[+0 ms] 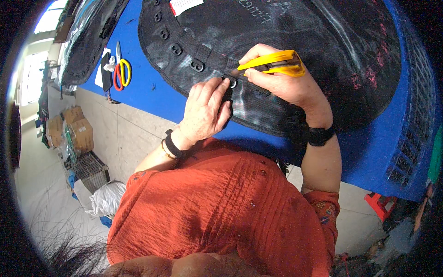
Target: Trimming excess material from the edges of a trampoline mat near the D-rings using a utility knife.
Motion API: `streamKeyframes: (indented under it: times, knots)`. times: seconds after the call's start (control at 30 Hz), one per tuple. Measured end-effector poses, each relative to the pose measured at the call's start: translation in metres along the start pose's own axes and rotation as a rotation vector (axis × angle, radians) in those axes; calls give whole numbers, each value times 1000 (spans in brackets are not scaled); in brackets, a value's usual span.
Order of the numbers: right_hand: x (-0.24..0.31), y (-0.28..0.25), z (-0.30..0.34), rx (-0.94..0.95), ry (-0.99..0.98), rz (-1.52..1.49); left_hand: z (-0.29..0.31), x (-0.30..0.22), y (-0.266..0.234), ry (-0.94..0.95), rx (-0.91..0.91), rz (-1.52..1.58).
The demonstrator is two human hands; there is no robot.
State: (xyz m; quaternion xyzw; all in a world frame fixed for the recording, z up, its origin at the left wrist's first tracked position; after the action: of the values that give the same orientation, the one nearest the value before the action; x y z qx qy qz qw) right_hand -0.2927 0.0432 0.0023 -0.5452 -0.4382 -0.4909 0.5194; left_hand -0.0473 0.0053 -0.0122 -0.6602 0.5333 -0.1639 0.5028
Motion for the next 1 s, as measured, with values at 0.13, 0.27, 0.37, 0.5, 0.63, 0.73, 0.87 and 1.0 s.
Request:
streamKeyframes:
  times: [0.13,0.27,0.37,0.5,0.63,0.73,0.87,1.0]
  knots:
    - [0,-6,1,-14,21,34,-1,-1,0,-4,1,6]
    - [0,-8,1,2,57,-10,0,0,0,-5,-4,19]
    - [-1,-9,0,-2,5,87,0,1,1,-6,-1,17]
    - [-2,-5,-1,-54,-39,-21,-1,0,2,-2,0,25]
    - [-3,5,-1,-54,-11,-96,0,0,0,-8,6,28]
    - [-6,9,-1,-43,-17,-106,0,0,1,-8,5,34]
    - [-7,10,-1,-40,-41,-79,-1,-2,0,-8,3,36]
    - [-11,11,-3,-32,-76,-91,0,-1,1,-2,0,28]
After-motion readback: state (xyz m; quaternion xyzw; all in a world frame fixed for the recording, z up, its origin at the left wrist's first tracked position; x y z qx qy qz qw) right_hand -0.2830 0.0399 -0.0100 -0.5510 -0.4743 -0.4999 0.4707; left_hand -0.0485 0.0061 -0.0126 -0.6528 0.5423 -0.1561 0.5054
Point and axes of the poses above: each hand's wrist, its own z-axis away from the middle knuckle, its own y-axis out of the palm, x = y × z, the point moved 2 cm from there along -z, towards the middle knuckle, and after that the axes turned 8 degrees about -x, right-handed, at the moved point
